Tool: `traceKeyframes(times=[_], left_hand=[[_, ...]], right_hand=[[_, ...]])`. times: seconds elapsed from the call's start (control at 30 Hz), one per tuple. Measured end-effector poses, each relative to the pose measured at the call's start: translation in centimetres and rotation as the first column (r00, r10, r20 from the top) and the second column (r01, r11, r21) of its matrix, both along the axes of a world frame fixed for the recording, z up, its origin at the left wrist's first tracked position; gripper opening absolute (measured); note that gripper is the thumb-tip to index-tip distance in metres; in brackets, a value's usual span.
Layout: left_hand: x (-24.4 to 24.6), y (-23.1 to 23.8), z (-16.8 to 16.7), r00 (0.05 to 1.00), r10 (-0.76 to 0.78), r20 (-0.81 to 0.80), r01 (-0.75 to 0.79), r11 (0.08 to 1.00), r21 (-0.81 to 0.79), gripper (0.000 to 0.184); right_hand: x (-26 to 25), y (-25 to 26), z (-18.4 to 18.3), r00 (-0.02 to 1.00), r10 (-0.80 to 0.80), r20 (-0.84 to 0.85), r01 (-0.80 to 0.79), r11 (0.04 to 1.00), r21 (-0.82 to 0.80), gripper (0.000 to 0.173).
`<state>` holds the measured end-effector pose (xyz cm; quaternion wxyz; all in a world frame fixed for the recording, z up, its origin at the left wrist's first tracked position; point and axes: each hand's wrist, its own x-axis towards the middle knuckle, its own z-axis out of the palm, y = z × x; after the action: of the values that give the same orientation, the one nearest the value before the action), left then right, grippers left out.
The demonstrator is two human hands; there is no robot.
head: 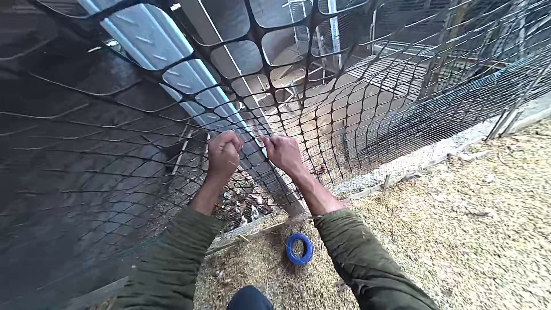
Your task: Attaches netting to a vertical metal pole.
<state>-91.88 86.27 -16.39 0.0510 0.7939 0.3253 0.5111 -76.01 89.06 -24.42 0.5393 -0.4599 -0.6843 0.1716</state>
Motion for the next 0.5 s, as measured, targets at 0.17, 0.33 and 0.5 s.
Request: traceKeyframes(times=[0.17, 0.33, 0.5], left_hand=[[-0.8, -0.3, 0.9, 0.958, 0.051, -0.282, -0.009, 0.989, 0.146, 0.029], [-0.7, -0.9, 2.0, 0.899, 0.105, -0.426, -0.023, 0.981, 0.193, 0.027], [-0.6, -1.0, 2.1, 0.889, 0.105, -0.446, -0.015, 0.979, 0.201, 0.027]], right_hand=[[-0.1, -0.1, 0.4, 1.0, -0.022, 0.005, 0.023, 0.997, -0.07, 0.051], [0.0, 0.0, 0.3, 0.999, -0.049, -0.003, 0.049, 0.998, -0.045, 0.052], [0.2, 0.2, 0.4, 1.0, -0.029, -0.007, 0.029, 0.998, -0.058, 0.052]])
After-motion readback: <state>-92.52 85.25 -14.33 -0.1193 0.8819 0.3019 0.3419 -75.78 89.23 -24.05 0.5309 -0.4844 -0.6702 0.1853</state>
